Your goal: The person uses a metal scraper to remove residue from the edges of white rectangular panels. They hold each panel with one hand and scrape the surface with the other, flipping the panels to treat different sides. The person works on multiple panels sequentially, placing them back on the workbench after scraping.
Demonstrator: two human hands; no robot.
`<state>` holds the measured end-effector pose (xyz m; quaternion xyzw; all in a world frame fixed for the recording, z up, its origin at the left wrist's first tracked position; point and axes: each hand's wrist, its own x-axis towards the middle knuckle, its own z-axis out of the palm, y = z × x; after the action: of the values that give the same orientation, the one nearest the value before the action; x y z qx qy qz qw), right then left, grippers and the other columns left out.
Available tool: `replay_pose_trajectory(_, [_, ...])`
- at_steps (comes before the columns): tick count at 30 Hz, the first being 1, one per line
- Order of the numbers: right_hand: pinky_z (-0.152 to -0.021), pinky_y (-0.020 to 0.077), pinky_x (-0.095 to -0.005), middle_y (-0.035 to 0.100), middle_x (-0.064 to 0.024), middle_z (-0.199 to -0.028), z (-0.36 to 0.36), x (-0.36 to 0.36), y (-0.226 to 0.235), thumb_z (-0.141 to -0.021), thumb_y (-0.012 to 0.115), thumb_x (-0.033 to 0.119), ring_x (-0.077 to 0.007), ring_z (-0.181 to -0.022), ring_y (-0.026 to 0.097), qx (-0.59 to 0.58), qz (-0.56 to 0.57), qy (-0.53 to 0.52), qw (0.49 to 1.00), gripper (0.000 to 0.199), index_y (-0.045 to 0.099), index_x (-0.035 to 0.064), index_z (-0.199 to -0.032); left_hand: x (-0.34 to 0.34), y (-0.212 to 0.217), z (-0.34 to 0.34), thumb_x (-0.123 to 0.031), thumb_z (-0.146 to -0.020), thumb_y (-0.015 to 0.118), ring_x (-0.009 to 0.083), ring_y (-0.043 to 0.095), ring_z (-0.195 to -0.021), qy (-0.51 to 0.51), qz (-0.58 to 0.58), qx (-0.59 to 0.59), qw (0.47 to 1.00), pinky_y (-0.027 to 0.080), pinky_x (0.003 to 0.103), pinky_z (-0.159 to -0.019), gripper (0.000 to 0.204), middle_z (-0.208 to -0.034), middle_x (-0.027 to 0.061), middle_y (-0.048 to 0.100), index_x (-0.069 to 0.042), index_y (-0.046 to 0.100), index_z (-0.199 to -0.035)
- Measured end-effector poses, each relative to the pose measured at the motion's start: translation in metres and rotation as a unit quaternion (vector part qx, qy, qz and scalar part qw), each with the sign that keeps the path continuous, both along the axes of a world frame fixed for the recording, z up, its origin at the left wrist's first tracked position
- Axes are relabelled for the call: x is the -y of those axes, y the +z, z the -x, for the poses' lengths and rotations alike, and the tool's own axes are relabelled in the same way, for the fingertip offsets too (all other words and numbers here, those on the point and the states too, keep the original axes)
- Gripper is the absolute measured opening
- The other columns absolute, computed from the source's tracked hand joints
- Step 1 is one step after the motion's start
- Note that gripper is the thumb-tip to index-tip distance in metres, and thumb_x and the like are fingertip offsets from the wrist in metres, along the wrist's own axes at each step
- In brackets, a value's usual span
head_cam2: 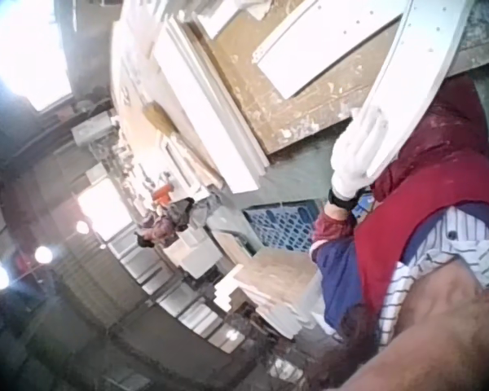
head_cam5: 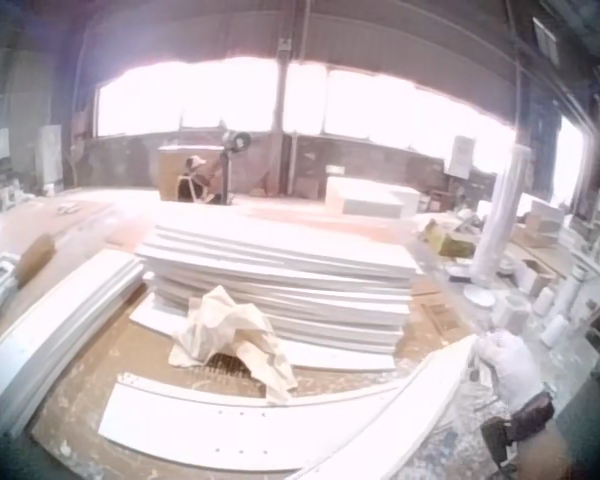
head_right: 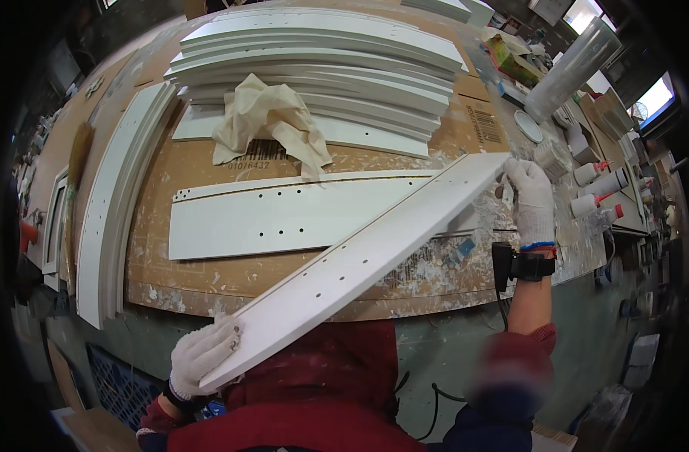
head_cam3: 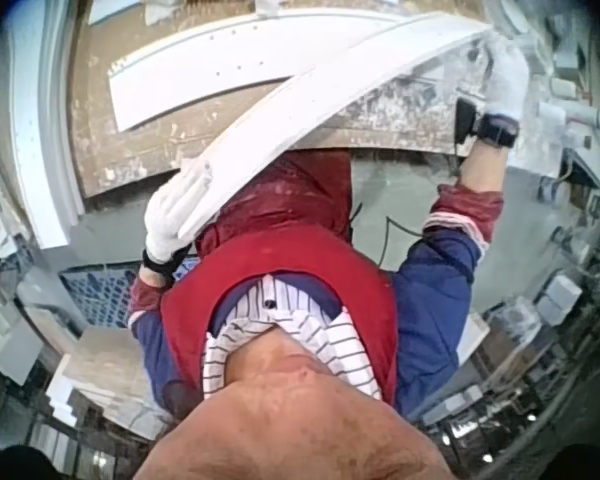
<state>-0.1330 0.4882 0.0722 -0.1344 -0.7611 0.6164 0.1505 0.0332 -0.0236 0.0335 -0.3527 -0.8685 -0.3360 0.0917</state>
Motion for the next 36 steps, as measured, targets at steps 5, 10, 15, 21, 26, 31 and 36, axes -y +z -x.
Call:
replay_pose_trajectory(5, [-0.058, 0.0468, -0.0289, 0.060, -0.0044, -0.073, -0.022, 0.089, 0.017, -0.092, 0.062, 0.022, -0.0140, -0.063, 0.058, -0.013, -0.194, 0.089, 0.977, 0.021, 0.061, 0.0012, -0.094, 0.030, -0.018, -0.037, -0.012, -0.073, 0.070, 0.0225, 0.070, -0.080, 0.232, -0.077, 0.242, 0.939, 0.056, 0.031, -0.072, 0.030, -0.091, 0.0131, 0.070, 0.004, 0.067, -0.099])
replay_pose_trajectory(10, [-0.060, 0.0510, -0.0332, 0.062, -0.0052, -0.076, -0.079, 0.204, -0.017, -0.085, 0.062, 0.017, -0.0221, -0.068, 0.063, -0.214, -0.510, 0.346, 0.758, 0.021, 0.063, 0.0122, -0.106, 0.012, -0.036, -0.043, -0.007, -0.079, 0.059, 0.0166, 0.066, -0.079, 0.304, -0.533, 0.471, 0.634, 0.054, 0.029, -0.073, 0.036, -0.091, 0.0081, 0.067, 0.009, 0.061, -0.111])
replay_pose_trajectory(15, [-0.055, 0.0491, -0.0321, 0.057, -0.0015, -0.073, -0.127, 0.276, -0.058, -0.082, 0.055, 0.019, -0.0170, -0.064, 0.062, -0.211, -0.480, 0.496, 0.692, 0.015, 0.060, 0.0149, -0.095, 0.024, -0.059, -0.051, -0.012, -0.083, 0.054, 0.0228, 0.066, -0.083, 0.311, -0.493, 0.488, 0.650, 0.057, 0.036, -0.070, 0.039, -0.099, 0.0140, 0.064, 0.007, 0.056, -0.117])
replay_pose_trajectory(21, [-0.048, 0.0482, -0.0293, 0.061, -0.0027, -0.078, -0.106, 0.252, -0.072, -0.088, 0.054, 0.019, -0.0165, -0.062, 0.062, -0.215, -0.520, 0.426, 0.708, 0.019, 0.061, 0.0138, -0.104, 0.044, -0.075, -0.062, -0.011, -0.083, 0.058, 0.0215, 0.067, -0.080, 0.368, -0.524, 0.473, 0.604, 0.058, 0.034, -0.071, 0.034, -0.095, 0.0121, 0.064, 0.006, 0.056, -0.111])
replay_pose_trajectory(26, [-0.057, 0.0508, -0.0342, 0.062, -0.0090, -0.083, -0.032, 0.142, -0.069, -0.091, 0.055, 0.018, -0.0243, -0.071, 0.063, -0.175, -0.566, 0.225, 0.774, 0.016, 0.060, 0.0070, -0.102, 0.053, -0.090, -0.073, -0.023, -0.086, 0.068, 0.0247, 0.067, -0.090, 0.327, -0.530, 0.494, 0.607, 0.059, 0.037, -0.076, 0.044, -0.105, 0.0153, 0.063, 0.005, 0.052, -0.116])
replay_pose_trajectory(31, [-0.079, 0.0492, -0.0454, 0.065, -0.0188, -0.098, 0.012, 0.022, -0.065, -0.091, 0.055, 0.027, -0.0391, -0.092, 0.062, 0.066, -0.603, 0.035, 0.795, 0.026, 0.061, 0.0076, -0.109, 0.044, -0.083, -0.061, -0.019, -0.085, 0.066, 0.0225, 0.068, -0.083, 0.343, -0.545, 0.477, 0.598, 0.059, 0.034, -0.072, 0.035, -0.096, 0.0110, 0.064, 0.003, 0.055, -0.110])
replay_pose_trajectory(36, [-0.081, 0.0500, -0.0426, 0.066, -0.0198, -0.095, 0.003, 0.035, -0.029, -0.091, 0.057, 0.028, -0.0379, -0.093, 0.063, 0.096, -0.524, 0.050, 0.845, 0.031, 0.060, 0.0057, -0.111, 0.048, -0.096, -0.072, -0.026, -0.087, 0.068, 0.0282, 0.067, -0.092, 0.340, -0.613, 0.460, 0.546, 0.060, 0.042, -0.078, 0.047, -0.109, 0.0171, 0.062, 0.004, 0.051, -0.119])
